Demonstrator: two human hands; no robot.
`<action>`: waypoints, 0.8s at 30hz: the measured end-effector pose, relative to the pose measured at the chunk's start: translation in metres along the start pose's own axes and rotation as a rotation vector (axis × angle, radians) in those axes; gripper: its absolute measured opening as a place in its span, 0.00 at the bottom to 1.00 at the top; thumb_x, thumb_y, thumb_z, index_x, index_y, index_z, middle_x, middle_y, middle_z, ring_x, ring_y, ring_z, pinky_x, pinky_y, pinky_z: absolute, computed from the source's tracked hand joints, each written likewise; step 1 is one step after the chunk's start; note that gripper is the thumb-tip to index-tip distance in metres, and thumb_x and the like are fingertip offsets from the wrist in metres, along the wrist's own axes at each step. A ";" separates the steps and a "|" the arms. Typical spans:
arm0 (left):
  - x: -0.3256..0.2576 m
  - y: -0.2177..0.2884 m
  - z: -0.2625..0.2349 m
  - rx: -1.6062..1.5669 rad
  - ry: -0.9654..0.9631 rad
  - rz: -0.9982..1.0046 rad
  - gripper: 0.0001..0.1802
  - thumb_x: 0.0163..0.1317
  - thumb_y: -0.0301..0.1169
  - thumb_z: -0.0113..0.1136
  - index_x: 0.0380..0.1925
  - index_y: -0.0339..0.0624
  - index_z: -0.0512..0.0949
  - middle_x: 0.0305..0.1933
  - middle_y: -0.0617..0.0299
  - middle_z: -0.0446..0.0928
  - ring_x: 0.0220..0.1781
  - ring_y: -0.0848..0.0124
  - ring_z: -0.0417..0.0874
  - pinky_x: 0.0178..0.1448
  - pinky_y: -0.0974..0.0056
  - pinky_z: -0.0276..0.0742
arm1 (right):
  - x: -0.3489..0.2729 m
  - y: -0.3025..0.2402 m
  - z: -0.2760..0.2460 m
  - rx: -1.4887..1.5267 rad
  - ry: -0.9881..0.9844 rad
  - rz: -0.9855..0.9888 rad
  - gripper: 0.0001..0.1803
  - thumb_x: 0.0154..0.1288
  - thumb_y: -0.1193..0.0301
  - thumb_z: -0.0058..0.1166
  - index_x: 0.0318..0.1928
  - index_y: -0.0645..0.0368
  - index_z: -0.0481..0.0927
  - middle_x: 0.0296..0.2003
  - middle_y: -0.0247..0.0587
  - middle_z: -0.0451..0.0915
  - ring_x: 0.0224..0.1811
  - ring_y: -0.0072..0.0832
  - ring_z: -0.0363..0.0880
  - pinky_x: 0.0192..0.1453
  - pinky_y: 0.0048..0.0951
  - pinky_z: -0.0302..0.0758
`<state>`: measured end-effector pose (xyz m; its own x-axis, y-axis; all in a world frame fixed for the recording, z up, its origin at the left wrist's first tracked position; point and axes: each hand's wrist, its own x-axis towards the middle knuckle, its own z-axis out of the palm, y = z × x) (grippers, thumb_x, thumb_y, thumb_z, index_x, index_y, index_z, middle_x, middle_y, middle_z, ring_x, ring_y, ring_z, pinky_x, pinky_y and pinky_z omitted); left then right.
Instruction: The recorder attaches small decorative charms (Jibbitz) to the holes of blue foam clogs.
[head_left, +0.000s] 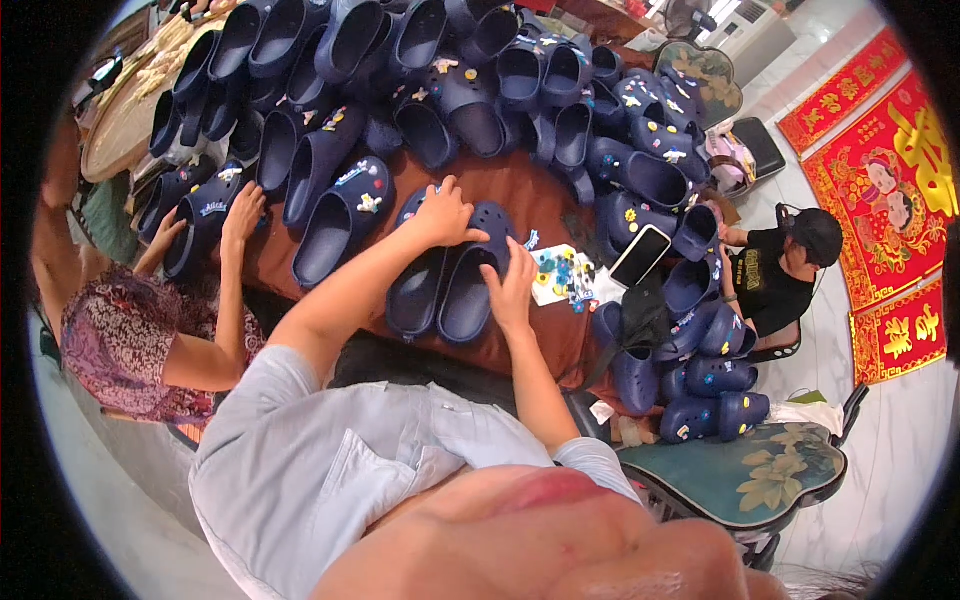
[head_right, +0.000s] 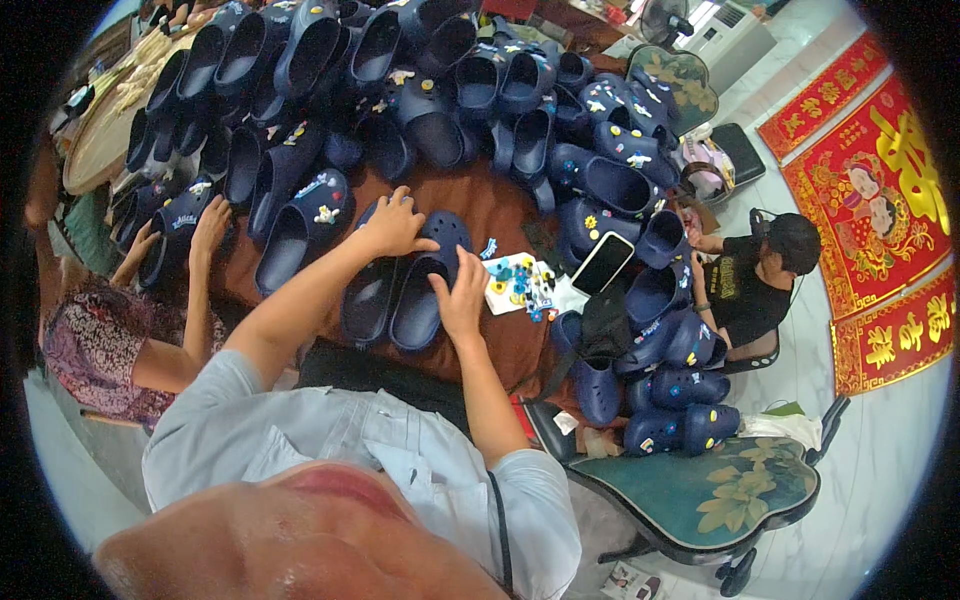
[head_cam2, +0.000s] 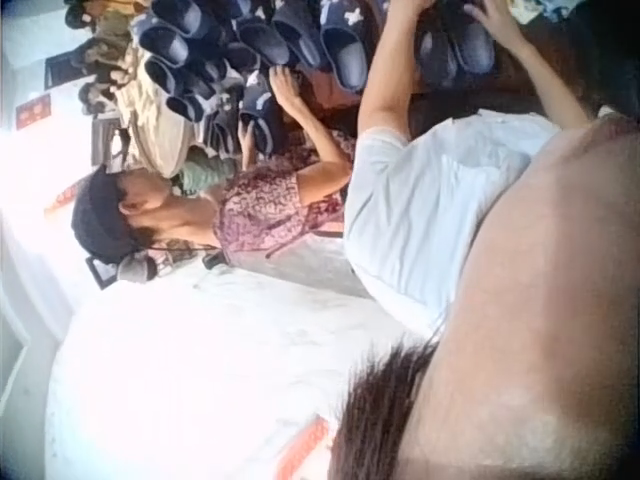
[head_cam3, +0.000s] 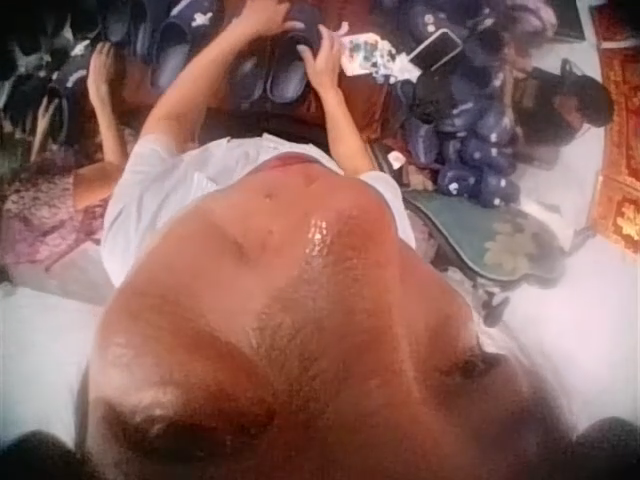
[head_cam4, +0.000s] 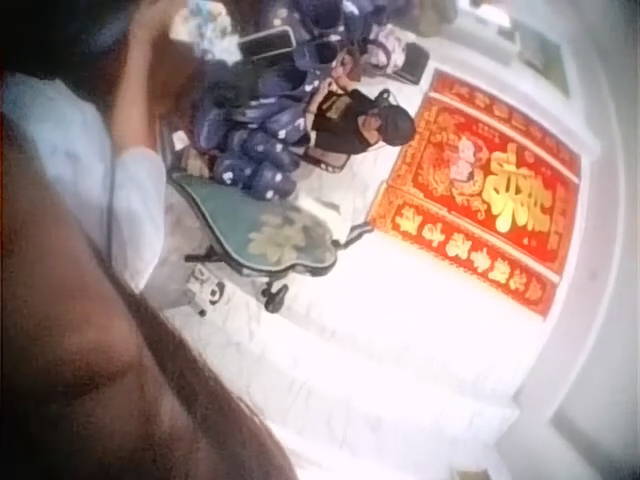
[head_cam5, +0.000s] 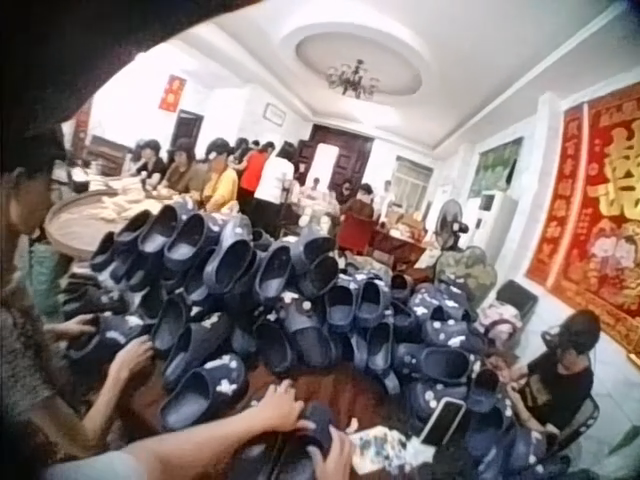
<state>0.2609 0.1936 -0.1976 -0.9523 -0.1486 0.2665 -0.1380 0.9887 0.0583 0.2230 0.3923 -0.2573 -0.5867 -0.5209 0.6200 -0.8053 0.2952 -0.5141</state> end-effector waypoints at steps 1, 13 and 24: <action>0.002 0.000 0.007 -0.043 -0.102 0.011 0.30 0.64 0.59 0.52 0.45 0.43 0.83 0.58 0.43 0.74 0.69 0.43 0.63 0.65 0.37 0.64 | -0.001 -0.007 0.004 0.010 -0.011 -0.004 0.37 0.62 0.60 0.63 0.66 0.61 0.65 0.60 0.56 0.66 0.62 0.52 0.62 0.68 0.48 0.59; 0.021 -0.017 0.038 -0.046 -0.254 0.183 0.21 0.66 0.46 0.51 0.40 0.40 0.83 0.51 0.46 0.76 0.59 0.45 0.74 0.52 0.30 0.72 | -0.005 -0.008 0.018 -0.106 0.007 0.043 0.37 0.52 0.73 0.69 0.64 0.56 0.69 0.60 0.51 0.68 0.61 0.51 0.65 0.66 0.47 0.63; 0.007 -0.011 0.031 -0.055 0.094 0.255 0.21 0.63 0.50 0.61 0.40 0.44 0.84 0.57 0.58 0.77 0.68 0.51 0.68 0.63 0.35 0.65 | -0.009 -0.005 0.015 -0.083 0.037 0.115 0.37 0.51 0.78 0.66 0.64 0.54 0.69 0.60 0.51 0.68 0.61 0.51 0.65 0.64 0.48 0.66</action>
<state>0.2469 0.1820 -0.2261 -0.9245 0.1015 0.3675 0.1207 0.9923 0.0295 0.2338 0.3837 -0.2692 -0.6767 -0.4502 0.5826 -0.7362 0.4172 -0.5328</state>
